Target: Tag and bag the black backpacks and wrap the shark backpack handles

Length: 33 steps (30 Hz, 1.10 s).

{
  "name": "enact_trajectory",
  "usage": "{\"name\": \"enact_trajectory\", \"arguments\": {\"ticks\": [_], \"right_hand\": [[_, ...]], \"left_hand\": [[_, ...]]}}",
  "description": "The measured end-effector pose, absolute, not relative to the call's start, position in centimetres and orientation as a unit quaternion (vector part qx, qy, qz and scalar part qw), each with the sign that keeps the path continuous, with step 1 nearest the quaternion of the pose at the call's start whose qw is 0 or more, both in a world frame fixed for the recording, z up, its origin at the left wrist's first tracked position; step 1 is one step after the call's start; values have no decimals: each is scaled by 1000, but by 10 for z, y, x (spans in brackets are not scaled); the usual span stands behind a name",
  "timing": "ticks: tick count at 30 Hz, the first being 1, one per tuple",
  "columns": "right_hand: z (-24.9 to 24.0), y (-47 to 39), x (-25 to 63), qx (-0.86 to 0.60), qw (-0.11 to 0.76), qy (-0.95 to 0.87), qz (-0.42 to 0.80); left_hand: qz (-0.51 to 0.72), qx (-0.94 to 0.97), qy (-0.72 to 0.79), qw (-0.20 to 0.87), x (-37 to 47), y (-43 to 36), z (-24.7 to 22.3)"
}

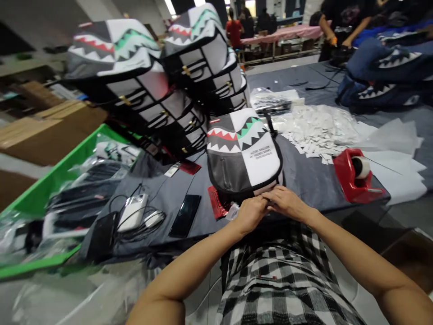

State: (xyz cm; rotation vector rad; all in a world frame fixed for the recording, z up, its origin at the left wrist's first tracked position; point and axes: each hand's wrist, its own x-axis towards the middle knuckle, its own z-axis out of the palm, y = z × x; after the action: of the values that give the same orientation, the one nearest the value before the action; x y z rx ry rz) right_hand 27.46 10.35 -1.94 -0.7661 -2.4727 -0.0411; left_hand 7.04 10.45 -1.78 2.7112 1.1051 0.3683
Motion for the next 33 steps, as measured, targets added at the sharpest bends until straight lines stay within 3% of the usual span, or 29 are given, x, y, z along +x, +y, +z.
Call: {"name": "enact_trajectory", "arguments": {"ticks": [3,6,10,18,29,33], "right_hand": [[-20,111,270,-270,240,-931,-51],[-24,114,269,-259,257,-929,-66],[-27,112,267,-269,291,-915,-72],[-25,111,266,-269,297,-914,-68],[-24,110,267,-281,292,-912,-63],[-23,110,264,-278,296,-911,-74]], "left_hand": [[201,919,340,6,27,99,-33],[351,828,433,-59,-16,82,-52],[501,609,615,-18,-26,60,-71],[345,664,663,18,6,84,-56],[357,737,571,-52,-16,96,-62],[376,729,572,-3,-5,86,-60]]}}
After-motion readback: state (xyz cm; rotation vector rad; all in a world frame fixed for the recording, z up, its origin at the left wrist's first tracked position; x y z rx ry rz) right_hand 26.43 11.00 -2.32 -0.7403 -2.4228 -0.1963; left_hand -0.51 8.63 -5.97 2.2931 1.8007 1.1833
